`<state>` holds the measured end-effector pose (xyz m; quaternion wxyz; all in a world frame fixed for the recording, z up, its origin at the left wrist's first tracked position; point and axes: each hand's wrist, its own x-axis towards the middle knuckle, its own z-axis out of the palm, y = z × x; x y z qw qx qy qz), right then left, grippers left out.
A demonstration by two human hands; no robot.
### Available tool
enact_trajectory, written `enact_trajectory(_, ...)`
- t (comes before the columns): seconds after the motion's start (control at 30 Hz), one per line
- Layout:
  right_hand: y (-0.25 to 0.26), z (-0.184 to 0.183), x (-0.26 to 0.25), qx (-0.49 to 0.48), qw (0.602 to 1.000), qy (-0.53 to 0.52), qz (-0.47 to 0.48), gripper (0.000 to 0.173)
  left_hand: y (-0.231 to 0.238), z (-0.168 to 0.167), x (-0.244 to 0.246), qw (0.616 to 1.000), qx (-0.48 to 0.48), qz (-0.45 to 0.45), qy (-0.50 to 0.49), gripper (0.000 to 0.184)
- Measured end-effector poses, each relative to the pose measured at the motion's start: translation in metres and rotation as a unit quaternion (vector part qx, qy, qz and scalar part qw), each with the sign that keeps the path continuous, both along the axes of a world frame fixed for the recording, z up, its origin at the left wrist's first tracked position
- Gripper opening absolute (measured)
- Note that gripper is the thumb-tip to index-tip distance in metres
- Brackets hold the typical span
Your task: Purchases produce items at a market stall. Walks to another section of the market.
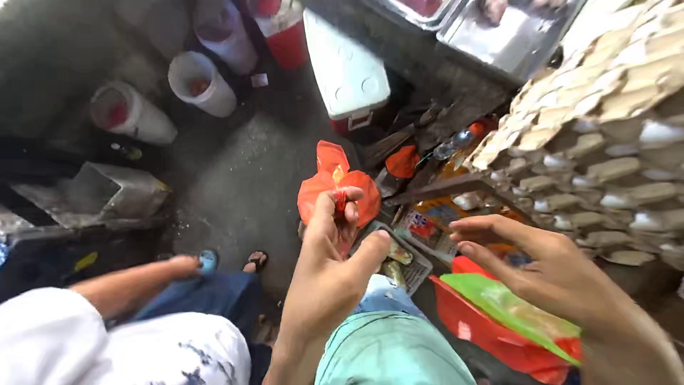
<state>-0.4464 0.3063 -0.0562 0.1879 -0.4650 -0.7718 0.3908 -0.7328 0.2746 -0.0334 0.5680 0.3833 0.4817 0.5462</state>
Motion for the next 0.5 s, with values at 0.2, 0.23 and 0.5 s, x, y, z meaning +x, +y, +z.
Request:
enact_trajectory(0.2, 0.145, 0.013, -0.074, -0.008, 0.970, 0.183, -0.160, 0.035, 0.154, 0.019, -0.050, 0.995, 0.045, -0.090, 0.017, 0.033)
enact_trajectory(0.23, 0.176, 0.016, -0.085, -0.020, 0.957, 0.215, -0.196, 0.031, 0.182, 0.021, -0.057, 0.993, 0.041, -0.107, 0.011, 0.030)
enact_trajectory(0.5, 0.460, 0.012, -0.104, -0.187, 0.728, 0.498, -0.433, 0.032, 0.391, 0.055, -0.089, 0.974, 0.022, -0.220, 0.059, 0.028)
